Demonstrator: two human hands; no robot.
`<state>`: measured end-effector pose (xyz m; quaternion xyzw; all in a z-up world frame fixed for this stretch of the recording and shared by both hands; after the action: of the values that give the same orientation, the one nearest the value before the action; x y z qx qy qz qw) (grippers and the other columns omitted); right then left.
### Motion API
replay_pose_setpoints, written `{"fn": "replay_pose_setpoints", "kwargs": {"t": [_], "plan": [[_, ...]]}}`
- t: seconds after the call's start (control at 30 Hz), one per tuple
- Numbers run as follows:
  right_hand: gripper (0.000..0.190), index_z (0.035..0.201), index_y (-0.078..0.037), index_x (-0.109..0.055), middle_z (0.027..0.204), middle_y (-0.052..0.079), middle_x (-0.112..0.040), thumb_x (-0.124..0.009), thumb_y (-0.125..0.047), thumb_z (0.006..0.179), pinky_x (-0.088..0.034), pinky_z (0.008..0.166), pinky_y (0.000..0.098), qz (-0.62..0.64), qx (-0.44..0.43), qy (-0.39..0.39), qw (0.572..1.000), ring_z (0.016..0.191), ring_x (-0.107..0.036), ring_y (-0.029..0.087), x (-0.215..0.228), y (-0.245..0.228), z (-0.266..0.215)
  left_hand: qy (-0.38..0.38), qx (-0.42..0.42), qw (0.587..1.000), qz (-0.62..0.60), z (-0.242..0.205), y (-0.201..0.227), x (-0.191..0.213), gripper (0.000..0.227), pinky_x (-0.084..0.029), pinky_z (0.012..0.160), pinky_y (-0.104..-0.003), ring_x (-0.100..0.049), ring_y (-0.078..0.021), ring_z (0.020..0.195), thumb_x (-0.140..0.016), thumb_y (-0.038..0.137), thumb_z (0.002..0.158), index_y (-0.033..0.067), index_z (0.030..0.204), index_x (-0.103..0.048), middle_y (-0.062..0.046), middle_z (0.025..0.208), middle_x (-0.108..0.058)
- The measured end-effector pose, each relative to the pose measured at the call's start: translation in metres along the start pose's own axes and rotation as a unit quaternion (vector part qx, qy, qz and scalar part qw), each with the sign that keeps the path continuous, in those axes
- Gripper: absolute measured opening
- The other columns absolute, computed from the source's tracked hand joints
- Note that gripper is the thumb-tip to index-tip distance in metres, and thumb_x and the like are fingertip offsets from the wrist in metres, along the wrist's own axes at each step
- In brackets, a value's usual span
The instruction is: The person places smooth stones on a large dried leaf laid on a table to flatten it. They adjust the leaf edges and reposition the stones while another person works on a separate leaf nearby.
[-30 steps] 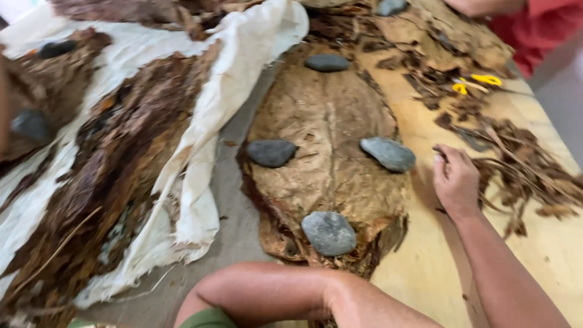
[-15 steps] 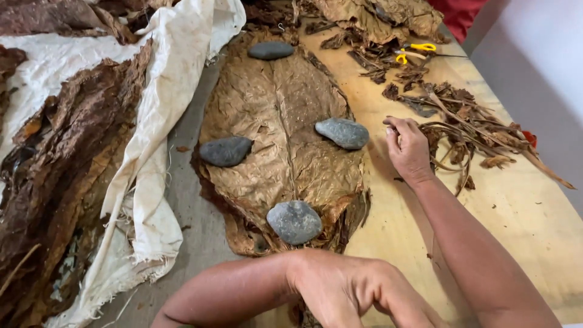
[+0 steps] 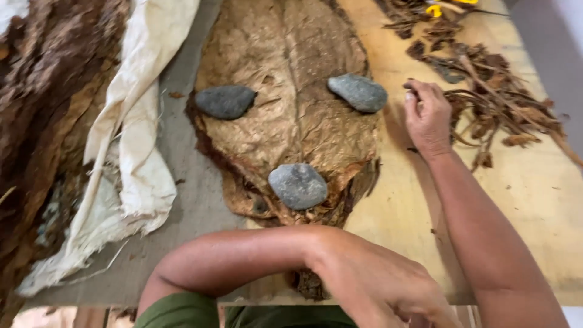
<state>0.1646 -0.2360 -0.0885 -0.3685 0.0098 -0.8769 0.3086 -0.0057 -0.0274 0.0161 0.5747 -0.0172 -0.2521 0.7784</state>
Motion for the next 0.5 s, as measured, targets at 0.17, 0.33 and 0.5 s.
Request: {"fn": "replay_pose_setpoints", "kwargs": {"t": [0.17,0.33,0.5], "plan": [[0.019,0.110,0.008,-0.066,0.104,0.022,-0.065,-0.055,0.007,0.094,-0.048,0.088,0.0419,-0.018,0.033,-0.027,0.999,0.098,-0.059,0.035,-0.004,0.004,-0.005,0.132,0.098,0.960,0.226,-0.003,0.028,0.006,0.035,-0.057,0.071,-0.019,-0.067,-0.0043,0.079,-0.060,0.032,0.096,0.0169,0.127,-0.058,0.006,0.101,-0.072],[0.022,0.115,0.013,-0.067,0.105,0.026,-0.064,-0.055,0.012,0.097,-0.047,0.090,0.0423,-0.003,0.040,-0.036,0.999,0.096,-0.060,0.037,-0.003,0.002,-0.007,0.265,0.268,0.761,0.528,-0.027,0.059,0.023,0.041,-0.052,0.035,-0.012,-0.062,-0.0012,0.049,-0.053,0.022,0.087,0.0136,0.128,-0.051,0.003,0.082,-0.073],[0.021,0.120,0.012,-0.068,0.124,0.028,-0.068,-0.057,0.006,0.103,-0.045,0.099,0.0455,-0.031,0.064,-0.062,0.996,0.108,-0.060,0.041,-0.007,0.022,-0.020,0.439,0.276,0.528,0.672,-0.102,0.026,0.115,0.040,-0.052,0.063,-0.046,-0.068,-0.0320,0.084,-0.058,0.045,0.079,0.0103,0.098,-0.062,-0.012,0.089,-0.070]]}}
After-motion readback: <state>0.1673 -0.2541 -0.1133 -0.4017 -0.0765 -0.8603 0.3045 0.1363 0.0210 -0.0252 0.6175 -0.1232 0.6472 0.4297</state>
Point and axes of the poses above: each hand's wrist, its own z-axis towards the middle knuckle, its own x-axis out of the back of the hand, y = z × x, the point moved 3 cm from there along z, towards the middle knuckle
